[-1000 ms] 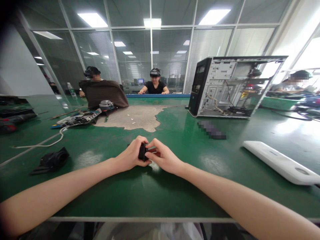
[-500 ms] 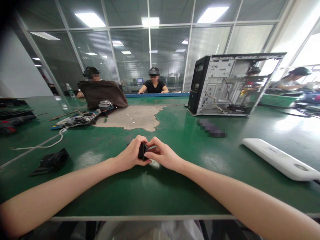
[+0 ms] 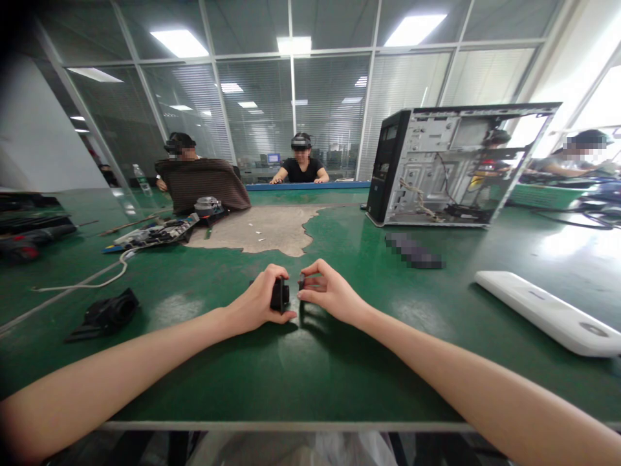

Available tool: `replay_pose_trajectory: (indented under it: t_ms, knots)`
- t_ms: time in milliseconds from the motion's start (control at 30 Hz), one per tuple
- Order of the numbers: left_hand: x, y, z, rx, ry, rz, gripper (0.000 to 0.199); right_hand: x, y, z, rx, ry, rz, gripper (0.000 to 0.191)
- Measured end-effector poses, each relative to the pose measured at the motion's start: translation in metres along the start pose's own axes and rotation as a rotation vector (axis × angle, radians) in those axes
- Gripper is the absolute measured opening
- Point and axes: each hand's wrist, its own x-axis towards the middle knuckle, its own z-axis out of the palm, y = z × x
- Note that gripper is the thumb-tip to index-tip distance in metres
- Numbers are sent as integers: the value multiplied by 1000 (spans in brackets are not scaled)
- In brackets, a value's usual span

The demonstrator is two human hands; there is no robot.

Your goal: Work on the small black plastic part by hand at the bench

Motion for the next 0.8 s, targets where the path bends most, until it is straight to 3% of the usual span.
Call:
replay_pose_trajectory:
  t_ms: [100, 300, 600, 800]
  knots:
    - [0, -1, 1, -11, 5, 3, 59, 3, -1, 5, 94, -65, 52, 32]
    - [1, -4, 2, -45, 16, 32, 60, 8, -4, 20, 96, -48, 139, 29]
    - [-1, -1, 1, -3, 27, 59, 54, -10, -9, 25, -85, -10, -117, 22]
    - [0, -4, 4, -10, 42, 73, 57, -6, -6, 20, -27, -12, -48, 17]
